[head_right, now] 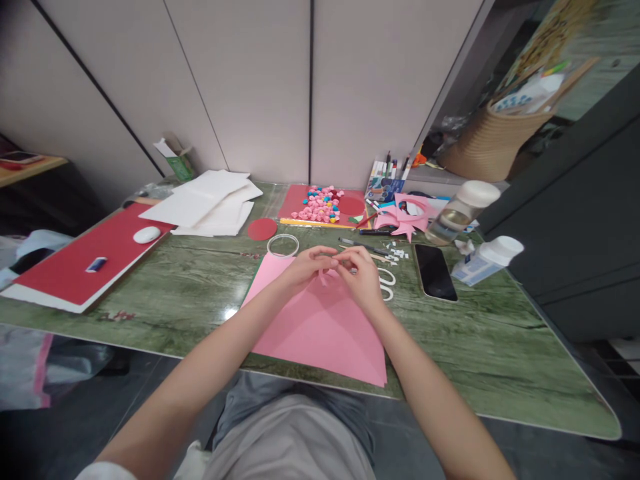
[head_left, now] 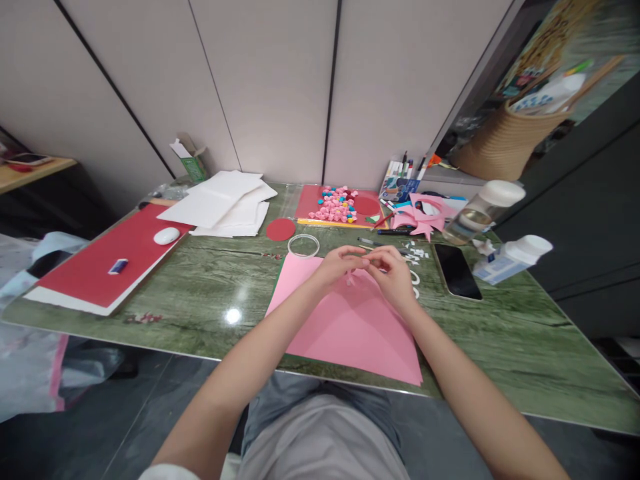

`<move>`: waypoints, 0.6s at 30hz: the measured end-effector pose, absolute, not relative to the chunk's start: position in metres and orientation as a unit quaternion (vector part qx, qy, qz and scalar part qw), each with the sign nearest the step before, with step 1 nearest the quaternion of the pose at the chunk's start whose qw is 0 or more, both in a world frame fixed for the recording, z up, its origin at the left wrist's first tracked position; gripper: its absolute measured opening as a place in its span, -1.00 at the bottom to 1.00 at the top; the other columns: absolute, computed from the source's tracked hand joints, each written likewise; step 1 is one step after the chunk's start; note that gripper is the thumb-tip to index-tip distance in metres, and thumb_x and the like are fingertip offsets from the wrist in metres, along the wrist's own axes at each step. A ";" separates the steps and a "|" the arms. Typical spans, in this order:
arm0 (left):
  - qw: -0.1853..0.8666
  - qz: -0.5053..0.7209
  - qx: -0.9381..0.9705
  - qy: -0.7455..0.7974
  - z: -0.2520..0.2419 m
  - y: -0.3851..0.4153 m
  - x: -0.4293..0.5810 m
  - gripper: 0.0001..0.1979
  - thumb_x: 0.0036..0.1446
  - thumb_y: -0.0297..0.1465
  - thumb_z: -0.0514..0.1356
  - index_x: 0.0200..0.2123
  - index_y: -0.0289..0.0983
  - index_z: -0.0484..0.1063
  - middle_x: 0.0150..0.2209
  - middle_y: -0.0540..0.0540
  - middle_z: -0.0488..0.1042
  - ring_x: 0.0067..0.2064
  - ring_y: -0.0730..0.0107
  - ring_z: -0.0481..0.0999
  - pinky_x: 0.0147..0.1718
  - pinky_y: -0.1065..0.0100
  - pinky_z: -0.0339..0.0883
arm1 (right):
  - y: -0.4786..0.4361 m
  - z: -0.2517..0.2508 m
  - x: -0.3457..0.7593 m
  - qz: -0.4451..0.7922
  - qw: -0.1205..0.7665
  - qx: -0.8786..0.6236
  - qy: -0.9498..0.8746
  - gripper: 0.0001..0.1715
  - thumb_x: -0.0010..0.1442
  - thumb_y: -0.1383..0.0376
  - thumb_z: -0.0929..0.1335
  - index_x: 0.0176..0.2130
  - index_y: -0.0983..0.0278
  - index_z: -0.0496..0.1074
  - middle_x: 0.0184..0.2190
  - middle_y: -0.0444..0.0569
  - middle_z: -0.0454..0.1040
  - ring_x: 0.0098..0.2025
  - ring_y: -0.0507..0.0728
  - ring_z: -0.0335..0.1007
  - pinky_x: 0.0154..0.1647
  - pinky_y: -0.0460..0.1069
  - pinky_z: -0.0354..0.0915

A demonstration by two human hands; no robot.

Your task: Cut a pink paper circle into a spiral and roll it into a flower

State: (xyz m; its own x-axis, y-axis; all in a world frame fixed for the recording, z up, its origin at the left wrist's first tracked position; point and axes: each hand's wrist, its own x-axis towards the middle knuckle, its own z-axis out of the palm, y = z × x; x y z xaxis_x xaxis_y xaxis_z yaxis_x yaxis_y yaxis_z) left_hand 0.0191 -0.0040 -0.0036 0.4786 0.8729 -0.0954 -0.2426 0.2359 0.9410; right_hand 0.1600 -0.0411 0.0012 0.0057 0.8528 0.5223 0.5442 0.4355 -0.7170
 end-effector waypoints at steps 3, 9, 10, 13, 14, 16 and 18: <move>0.713 0.383 0.488 0.327 -0.004 -0.004 0.019 -0.58 -0.24 -0.36 0.28 -0.22 -0.31 0.35 -0.56 0.04 0.35 -0.60 0.63 0.26 -0.66 0.52 0.15 | -0.041 0.002 0.160 0.152 0.499 -0.504 -0.689 -0.96 0.00 0.32 0.33 -0.43 0.23 0.39 -0.35 -0.06 0.29 -0.34 0.06 0.25 -0.40 -0.04 0.22; 0.719 0.354 0.509 0.316 -0.002 -0.007 0.019 -0.58 -0.22 -0.33 0.27 -0.21 -0.30 0.33 -0.44 -0.06 0.41 -0.56 0.58 0.35 -0.66 0.54 0.13 | -0.042 0.003 0.159 0.168 0.493 -0.505 -0.689 -0.96 -0.02 0.32 0.33 -0.47 0.25 0.34 -0.34 -0.06 0.27 -0.37 0.04 0.23 -0.43 -0.05 0.21; 0.720 0.350 0.510 0.314 -0.002 -0.007 0.019 -0.58 -0.21 -0.33 0.27 -0.21 -0.30 0.33 -0.42 -0.07 0.42 -0.54 0.56 0.37 -0.66 0.54 0.13 | -0.042 0.002 0.159 0.172 0.491 -0.504 -0.689 -0.95 -0.03 0.33 0.34 -0.48 0.25 0.33 -0.34 -0.07 0.26 -0.39 0.04 0.23 -0.44 -0.06 0.21; 0.721 0.354 0.511 0.307 -0.003 -0.007 0.019 -0.58 -0.22 -0.34 0.28 -0.22 -0.30 0.32 -0.41 -0.08 0.43 -0.52 0.54 0.39 -0.62 0.53 0.16 | -0.041 0.001 0.159 0.180 0.487 -0.503 -0.691 -0.92 -0.05 0.33 0.35 -0.49 0.26 0.31 -0.35 -0.07 0.26 -0.41 0.02 0.23 -0.46 -0.07 0.21; 0.720 0.358 0.509 0.308 -0.003 -0.007 0.019 -0.59 -0.22 -0.34 0.28 -0.22 -0.30 0.33 -0.42 -0.07 0.43 -0.52 0.54 0.39 -0.61 0.52 0.17 | -0.041 0.002 0.159 0.179 0.486 -0.503 -0.692 -0.93 -0.05 0.33 0.35 -0.49 0.26 0.32 -0.35 -0.08 0.26 -0.42 0.02 0.23 -0.46 -0.07 0.21; 0.714 0.371 0.502 0.315 -0.003 -0.006 0.018 -0.58 -0.23 -0.34 0.28 -0.22 -0.30 0.33 -0.45 -0.04 0.42 -0.53 0.55 0.38 -0.61 0.51 0.18 | -0.042 0.003 0.159 0.168 0.482 -0.504 -0.697 -0.94 -0.04 0.32 0.34 -0.46 0.26 0.34 -0.35 -0.08 0.26 -0.44 0.01 0.22 -0.45 -0.06 0.22; 0.711 0.384 0.492 0.323 -0.003 -0.005 0.018 -0.57 -0.25 -0.34 0.29 -0.22 -0.29 0.33 -0.45 -0.04 0.42 -0.53 0.56 0.37 -0.62 0.51 0.18 | -0.043 0.005 0.159 0.149 0.478 -0.505 -0.703 -0.93 -0.01 0.30 0.33 -0.41 0.25 0.38 -0.35 -0.08 0.27 -0.47 -0.01 0.22 -0.44 -0.06 0.22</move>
State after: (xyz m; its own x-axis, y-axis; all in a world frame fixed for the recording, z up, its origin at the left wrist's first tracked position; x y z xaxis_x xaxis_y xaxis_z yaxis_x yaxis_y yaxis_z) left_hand 0.0176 -0.0051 -0.0028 0.4954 0.8648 -0.0816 -0.2289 0.2206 0.9481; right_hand 0.1593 -0.0428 0.0048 -0.0331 0.8523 0.5221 0.5683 0.4457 -0.6916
